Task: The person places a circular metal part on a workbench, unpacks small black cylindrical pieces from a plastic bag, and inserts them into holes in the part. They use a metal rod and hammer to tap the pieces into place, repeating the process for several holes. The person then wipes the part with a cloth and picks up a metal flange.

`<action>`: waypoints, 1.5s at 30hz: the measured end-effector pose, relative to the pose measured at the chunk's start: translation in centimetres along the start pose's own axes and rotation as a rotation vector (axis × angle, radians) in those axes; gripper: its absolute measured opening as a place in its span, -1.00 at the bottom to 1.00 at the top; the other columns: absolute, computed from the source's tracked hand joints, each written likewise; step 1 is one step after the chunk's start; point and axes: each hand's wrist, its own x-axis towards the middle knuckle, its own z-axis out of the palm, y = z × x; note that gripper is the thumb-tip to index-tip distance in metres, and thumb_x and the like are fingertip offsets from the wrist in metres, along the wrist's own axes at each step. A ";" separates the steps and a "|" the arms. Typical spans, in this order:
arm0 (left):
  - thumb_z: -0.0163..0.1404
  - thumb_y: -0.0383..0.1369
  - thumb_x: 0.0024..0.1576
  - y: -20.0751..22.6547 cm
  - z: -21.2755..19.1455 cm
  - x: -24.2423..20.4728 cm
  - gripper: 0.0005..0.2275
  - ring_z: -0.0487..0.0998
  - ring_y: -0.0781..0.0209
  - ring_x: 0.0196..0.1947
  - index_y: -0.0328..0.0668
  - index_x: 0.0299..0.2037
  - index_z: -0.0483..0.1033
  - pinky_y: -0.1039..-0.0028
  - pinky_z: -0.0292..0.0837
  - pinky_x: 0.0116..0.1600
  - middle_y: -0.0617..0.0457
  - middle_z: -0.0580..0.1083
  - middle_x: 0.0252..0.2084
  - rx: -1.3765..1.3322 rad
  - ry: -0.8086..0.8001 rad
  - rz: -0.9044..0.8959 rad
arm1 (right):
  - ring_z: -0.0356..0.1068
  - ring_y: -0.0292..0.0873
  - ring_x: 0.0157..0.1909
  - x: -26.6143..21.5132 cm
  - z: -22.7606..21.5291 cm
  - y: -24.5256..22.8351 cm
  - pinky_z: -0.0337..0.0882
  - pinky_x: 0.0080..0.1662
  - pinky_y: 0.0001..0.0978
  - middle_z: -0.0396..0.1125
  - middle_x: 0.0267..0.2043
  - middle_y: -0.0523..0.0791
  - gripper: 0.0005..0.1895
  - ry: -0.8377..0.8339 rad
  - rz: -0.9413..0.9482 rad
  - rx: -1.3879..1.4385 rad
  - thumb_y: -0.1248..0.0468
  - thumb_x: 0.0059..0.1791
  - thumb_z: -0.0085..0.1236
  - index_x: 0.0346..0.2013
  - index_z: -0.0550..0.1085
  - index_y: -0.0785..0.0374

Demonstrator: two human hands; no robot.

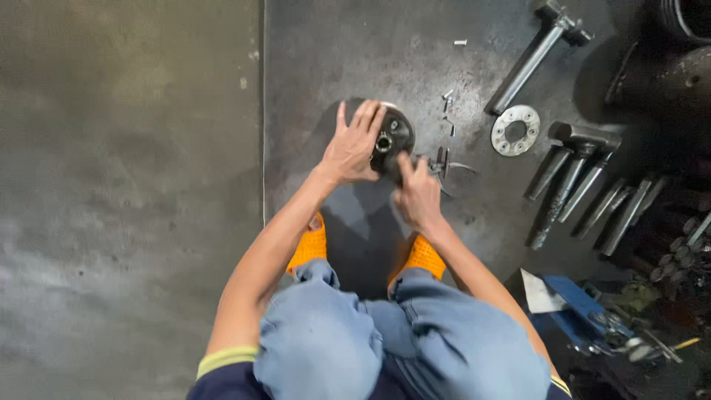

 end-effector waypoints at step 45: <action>0.36 0.04 -0.32 -0.5 -1.9 -1.4 0.03 0.05 -0.24 0.38 -0.51 0.27 0.12 -0.25 0.08 0.26 -0.35 0.19 0.26 0.149 0.051 -0.080 | 0.49 0.21 -0.21 -3.2 5.8 -3.0 0.49 -0.20 0.04 0.45 -0.32 0.15 -0.57 -0.822 -0.315 0.337 0.02 -0.17 0.18 -0.16 0.51 0.25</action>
